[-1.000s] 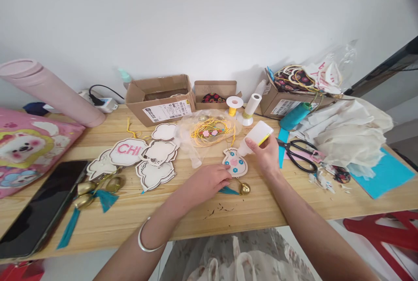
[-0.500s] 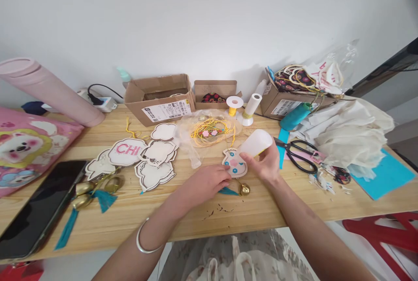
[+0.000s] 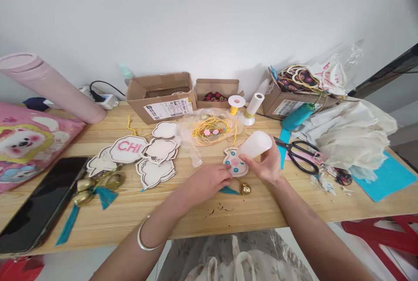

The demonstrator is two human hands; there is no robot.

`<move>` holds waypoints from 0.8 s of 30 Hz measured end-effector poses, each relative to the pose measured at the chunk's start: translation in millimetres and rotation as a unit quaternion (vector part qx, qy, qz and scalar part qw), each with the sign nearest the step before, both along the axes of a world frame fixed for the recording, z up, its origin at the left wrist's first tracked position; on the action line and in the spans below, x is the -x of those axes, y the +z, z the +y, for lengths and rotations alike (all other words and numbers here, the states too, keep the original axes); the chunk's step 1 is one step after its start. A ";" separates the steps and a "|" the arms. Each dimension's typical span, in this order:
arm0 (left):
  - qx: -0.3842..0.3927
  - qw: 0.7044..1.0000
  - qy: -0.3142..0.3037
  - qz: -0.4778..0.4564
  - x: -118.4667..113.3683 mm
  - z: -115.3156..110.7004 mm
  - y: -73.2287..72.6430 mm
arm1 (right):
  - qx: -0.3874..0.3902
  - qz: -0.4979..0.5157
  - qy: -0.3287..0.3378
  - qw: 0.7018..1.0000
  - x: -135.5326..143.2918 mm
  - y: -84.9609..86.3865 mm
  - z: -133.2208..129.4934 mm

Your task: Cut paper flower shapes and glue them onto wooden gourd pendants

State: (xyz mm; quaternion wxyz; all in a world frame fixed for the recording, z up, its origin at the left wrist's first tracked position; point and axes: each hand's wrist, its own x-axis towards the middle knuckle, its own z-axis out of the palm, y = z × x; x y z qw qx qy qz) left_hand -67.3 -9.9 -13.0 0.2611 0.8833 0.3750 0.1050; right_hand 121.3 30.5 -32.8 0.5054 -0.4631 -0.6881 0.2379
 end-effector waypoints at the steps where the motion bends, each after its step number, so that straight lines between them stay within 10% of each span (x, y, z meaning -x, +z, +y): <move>1: -0.001 1.000 0.001 0.002 0.1 0.1 -0.3 | 0.000 0.006 0.008 1.000 0.4 -0.1 0.0; 24: -0.014 1.000 -0.011 -0.004 -0.4 -0.3 0.9 | 0.037 0.053 -0.007 0.998 1.4 -3.8 2.9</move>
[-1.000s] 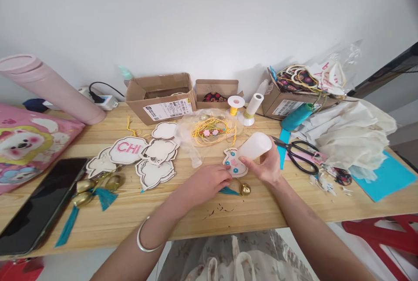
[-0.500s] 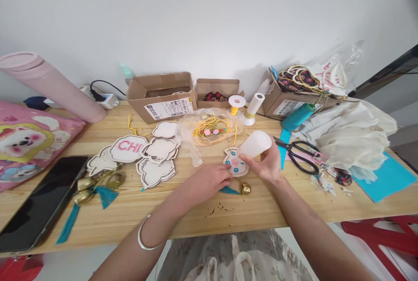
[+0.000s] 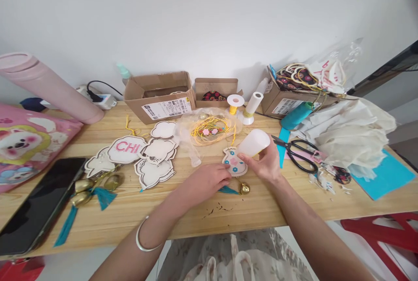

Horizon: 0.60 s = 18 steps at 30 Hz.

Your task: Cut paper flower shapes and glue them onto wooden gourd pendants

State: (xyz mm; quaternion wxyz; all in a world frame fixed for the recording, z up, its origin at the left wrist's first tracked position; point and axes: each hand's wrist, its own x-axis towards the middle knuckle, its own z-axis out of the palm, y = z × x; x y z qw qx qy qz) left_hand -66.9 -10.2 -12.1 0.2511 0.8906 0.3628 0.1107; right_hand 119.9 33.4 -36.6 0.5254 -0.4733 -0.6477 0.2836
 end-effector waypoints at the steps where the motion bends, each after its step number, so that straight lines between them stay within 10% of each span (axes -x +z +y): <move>1: 0.000 1.000 0.003 -0.002 0.3 -0.4 0.0 | 0.011 0.018 -0.008 1.000 -0.4 -0.7 1.0; 9: -0.002 0.981 0.134 -0.140 -3.2 7.0 -5.2 | 0.019 0.319 -0.123 0.939 -9.8 6.5 12.1; 18: 0.009 0.968 0.201 -0.152 -23.8 27.3 -7.8 | 0.025 0.355 -0.110 0.928 -12.3 21.4 6.2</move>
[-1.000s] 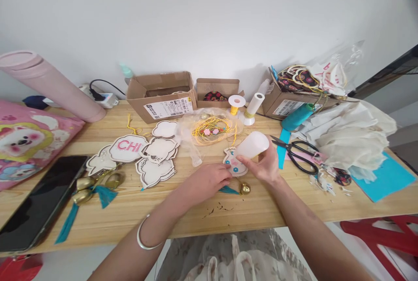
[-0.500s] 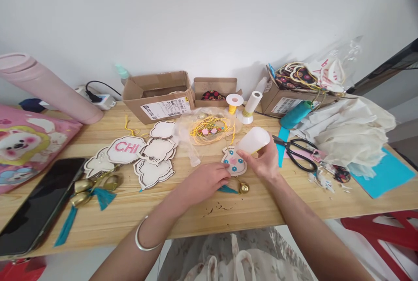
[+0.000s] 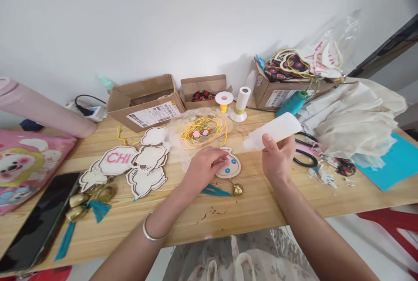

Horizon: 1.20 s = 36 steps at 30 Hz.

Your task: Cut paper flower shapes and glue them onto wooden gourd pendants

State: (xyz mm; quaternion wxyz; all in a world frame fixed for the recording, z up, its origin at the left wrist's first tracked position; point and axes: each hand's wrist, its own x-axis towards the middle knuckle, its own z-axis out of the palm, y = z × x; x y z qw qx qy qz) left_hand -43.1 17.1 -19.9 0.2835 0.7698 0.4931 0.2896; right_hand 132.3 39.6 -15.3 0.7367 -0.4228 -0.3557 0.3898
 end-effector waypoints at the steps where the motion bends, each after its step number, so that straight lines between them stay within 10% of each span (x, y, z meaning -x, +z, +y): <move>1: 0.005 1.000 -0.002 0.001 -0.6 1.0 -0.5 | -0.001 0.000 -0.001 1.000 -0.7 0.6 -0.4; 19: -0.134 0.976 -0.100 0.137 27.1 -9.1 -10.8 | 0.014 -0.019 0.007 1.000 -6.5 9.7 -3.4; 36: -0.112 0.963 -0.114 0.219 26.3 -12.0 -12.8 | 0.017 -0.025 0.005 1.000 -7.6 10.8 -3.5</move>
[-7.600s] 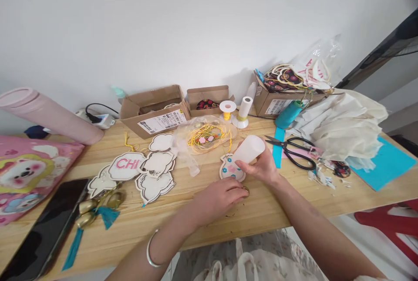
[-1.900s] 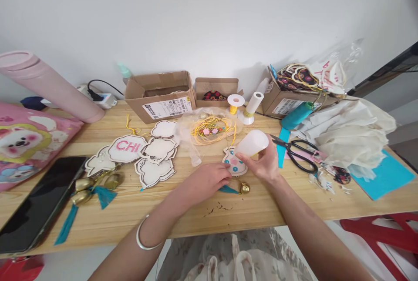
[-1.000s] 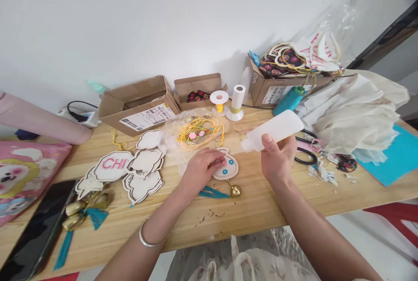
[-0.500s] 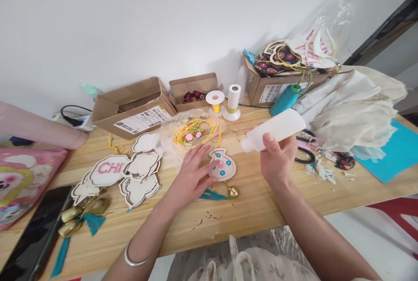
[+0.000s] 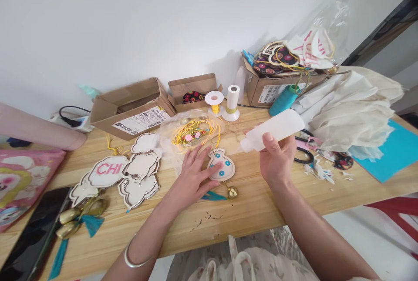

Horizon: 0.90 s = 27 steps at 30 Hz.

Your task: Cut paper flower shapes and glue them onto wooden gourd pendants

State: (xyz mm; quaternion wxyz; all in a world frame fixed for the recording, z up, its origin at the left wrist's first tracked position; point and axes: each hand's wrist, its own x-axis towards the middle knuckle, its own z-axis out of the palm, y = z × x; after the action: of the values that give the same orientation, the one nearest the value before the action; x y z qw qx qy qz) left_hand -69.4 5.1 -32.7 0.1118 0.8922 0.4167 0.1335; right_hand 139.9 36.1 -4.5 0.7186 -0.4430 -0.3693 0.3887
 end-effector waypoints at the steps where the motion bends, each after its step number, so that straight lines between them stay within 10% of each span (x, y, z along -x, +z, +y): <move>1: -0.001 1.000 0.000 0.000 0.0 0.1 -0.1 | 0.001 -0.004 0.001 1.000 0.1 0.0 -0.2; 16: -0.011 0.995 -0.007 -0.099 3.5 3.3 3.5 | -0.005 0.038 0.000 0.999 -1.3 -0.1 0.8; 27: 0.001 1.000 -0.027 -0.008 1.9 2.5 3.3 | -0.005 0.070 -0.005 0.998 -0.6 -0.5 1.0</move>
State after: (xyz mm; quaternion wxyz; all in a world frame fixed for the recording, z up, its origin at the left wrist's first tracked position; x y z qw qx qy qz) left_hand -71.2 7.7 -29.4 0.1192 0.9021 0.3915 0.1372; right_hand 140.5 37.1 -5.0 0.7471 -0.4128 -0.3176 0.4130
